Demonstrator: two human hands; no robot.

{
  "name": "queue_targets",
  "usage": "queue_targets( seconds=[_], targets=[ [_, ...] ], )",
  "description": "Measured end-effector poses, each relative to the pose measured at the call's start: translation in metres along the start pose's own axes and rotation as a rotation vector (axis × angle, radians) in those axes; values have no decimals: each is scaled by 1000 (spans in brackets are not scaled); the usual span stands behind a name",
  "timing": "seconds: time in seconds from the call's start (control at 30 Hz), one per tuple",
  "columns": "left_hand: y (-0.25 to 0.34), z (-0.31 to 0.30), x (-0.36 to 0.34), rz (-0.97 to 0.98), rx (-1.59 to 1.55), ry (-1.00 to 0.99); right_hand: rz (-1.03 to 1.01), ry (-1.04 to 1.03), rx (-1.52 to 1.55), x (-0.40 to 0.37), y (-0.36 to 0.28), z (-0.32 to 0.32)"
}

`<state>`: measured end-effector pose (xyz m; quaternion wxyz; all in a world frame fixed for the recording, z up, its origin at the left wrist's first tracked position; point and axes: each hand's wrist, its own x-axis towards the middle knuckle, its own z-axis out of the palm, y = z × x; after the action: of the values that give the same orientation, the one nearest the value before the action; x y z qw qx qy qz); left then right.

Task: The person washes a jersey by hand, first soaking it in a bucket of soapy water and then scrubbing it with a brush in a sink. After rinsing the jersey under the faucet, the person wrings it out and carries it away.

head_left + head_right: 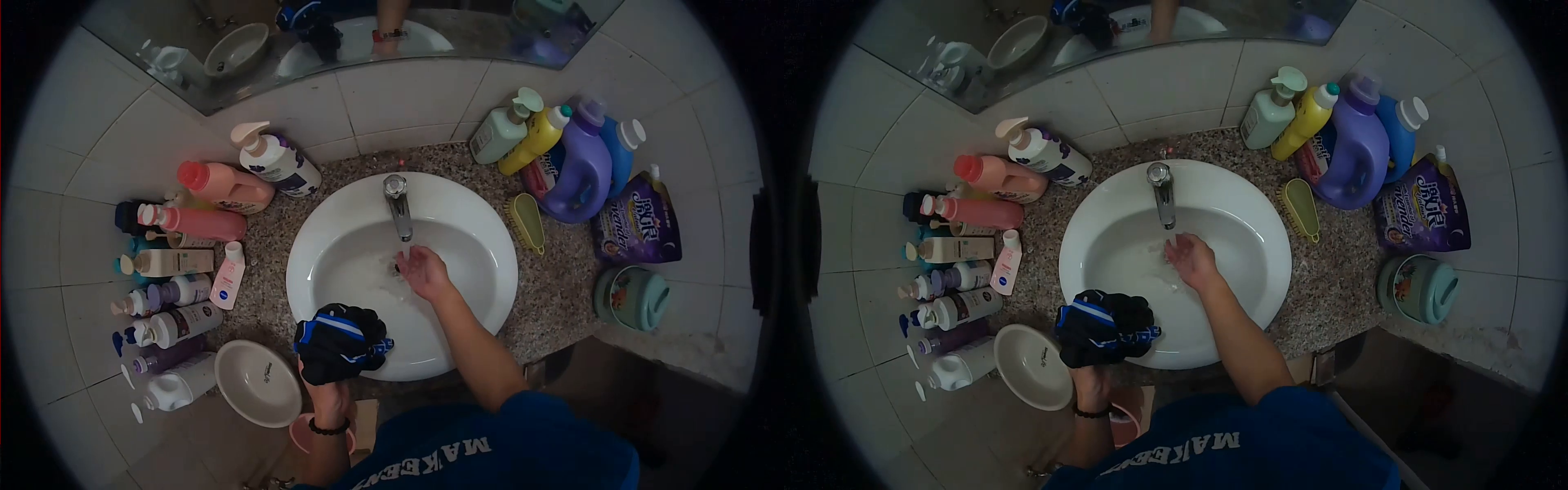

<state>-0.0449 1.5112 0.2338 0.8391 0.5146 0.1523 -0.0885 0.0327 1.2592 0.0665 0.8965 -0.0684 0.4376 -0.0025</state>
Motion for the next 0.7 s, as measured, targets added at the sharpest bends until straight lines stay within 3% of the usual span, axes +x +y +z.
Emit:
queue_targets(
  seconds=[0.13, 0.2, 0.33, 0.37, 0.5, 0.53, 0.6, 0.7],
  targets=[
    [3, 7, 11, -104, -123, -6, -99, -11, -255, -39, -34, 32],
    [7, 9, 13, -95, -96, 4, -341, -31, -291, -56, -46, 64],
    [5, 3, 15, -62, -47, 11, -407, -60, -278, -72, -52, 131],
    [5, 2, 14, -63, -49, 15, -292, -104, -277, -67, -57, 139],
    [7, 1, 15, -73, -72, -3, -35, -247, -386, -90, -79, 151],
    [7, 1, 15, -70, -86, -14, -32, -247, -389, -90, -83, 147],
    [8, 1, 14, -58, -82, -3, -341, -104, -681, -89, -85, 130],
    [8, 1, 15, -49, -74, 1, -257, 30, -706, -60, -83, 75]
  ],
)
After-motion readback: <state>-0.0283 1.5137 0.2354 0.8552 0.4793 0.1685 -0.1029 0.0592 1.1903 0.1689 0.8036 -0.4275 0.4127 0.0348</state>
